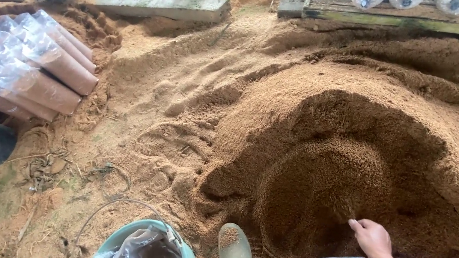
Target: Scooping granular material from a large pile into small plastic bags using a hand scoop.
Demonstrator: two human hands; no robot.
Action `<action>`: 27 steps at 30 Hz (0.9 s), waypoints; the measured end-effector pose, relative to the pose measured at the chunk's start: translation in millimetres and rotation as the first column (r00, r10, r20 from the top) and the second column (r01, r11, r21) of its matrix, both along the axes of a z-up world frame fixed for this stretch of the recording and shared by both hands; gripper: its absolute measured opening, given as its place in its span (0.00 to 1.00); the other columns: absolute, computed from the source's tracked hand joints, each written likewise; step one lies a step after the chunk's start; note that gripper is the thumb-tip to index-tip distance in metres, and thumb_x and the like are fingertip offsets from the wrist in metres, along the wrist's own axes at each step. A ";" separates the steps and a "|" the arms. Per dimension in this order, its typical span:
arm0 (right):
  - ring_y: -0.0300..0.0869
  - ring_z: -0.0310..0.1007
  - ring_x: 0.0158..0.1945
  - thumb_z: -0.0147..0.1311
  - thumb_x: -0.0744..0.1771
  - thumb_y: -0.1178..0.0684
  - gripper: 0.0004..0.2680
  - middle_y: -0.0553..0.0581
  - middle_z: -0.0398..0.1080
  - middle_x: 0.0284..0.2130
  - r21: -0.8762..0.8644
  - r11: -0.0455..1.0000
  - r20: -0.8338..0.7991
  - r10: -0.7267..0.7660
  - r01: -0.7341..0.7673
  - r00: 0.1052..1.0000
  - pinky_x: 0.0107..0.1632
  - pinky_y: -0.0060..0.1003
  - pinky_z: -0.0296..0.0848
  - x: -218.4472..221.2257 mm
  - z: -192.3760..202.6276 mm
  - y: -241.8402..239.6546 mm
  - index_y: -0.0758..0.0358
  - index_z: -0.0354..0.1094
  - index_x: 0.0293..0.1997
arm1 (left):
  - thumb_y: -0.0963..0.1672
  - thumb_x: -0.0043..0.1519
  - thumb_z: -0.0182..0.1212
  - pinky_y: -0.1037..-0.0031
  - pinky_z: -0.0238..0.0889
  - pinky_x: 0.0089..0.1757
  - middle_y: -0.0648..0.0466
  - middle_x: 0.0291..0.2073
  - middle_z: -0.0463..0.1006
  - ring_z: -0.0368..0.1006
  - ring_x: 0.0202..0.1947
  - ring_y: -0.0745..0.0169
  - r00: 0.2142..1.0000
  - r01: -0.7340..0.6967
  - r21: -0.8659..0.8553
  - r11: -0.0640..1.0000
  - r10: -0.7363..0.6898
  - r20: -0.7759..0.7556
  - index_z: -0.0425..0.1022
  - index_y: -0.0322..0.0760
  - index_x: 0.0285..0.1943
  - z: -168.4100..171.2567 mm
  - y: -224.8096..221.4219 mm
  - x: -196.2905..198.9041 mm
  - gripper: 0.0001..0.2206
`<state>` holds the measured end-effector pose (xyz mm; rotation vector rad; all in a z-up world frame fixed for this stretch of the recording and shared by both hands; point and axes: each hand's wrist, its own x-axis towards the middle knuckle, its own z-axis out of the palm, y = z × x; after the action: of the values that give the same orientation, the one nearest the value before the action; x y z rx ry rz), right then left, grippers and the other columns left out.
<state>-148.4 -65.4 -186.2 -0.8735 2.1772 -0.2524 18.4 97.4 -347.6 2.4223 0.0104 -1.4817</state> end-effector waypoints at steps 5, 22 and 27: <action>0.45 0.71 0.29 0.55 0.68 0.47 0.13 0.60 0.77 0.27 -0.124 0.983 0.189 -0.112 0.137 0.976 0.34 0.37 0.68 -25.4 -1.9 16.8 0.69 0.81 0.44 | 0.37 0.60 0.56 0.65 0.69 0.12 0.36 0.19 0.79 0.71 0.09 0.54 0.023 0.995 -0.071 -0.064 -0.557 0.830 0.60 0.34 0.74 201.1 -26.0 55.3 0.29; 0.44 0.59 0.20 0.64 0.66 0.55 0.08 0.63 0.71 0.18 -0.196 0.980 0.318 0.048 0.016 0.947 0.25 0.36 0.57 -63.9 223.9 52.3 0.73 0.85 0.35 | 0.63 0.64 0.58 0.71 0.69 0.34 0.45 0.40 0.78 0.76 0.35 0.58 -0.055 0.997 0.070 -0.031 -0.932 0.360 0.28 0.32 0.82 401.1 -73.8 46.4 0.52; 0.42 0.62 0.21 0.59 0.67 0.55 0.08 0.61 0.74 0.20 -0.087 0.992 0.283 0.117 -0.096 0.952 0.25 0.33 0.59 -42.6 260.1 72.6 0.68 0.84 0.36 | 0.68 0.62 0.51 0.76 0.60 0.26 0.48 0.35 0.77 0.69 0.27 0.65 -0.153 0.983 0.151 -0.102 -0.913 0.378 0.27 0.30 0.82 384.8 -72.7 42.0 0.56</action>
<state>-191.0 7.3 73.9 -0.9296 1.8547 -0.3824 60.5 24.7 37.2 2.2732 -2.5201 -1.0395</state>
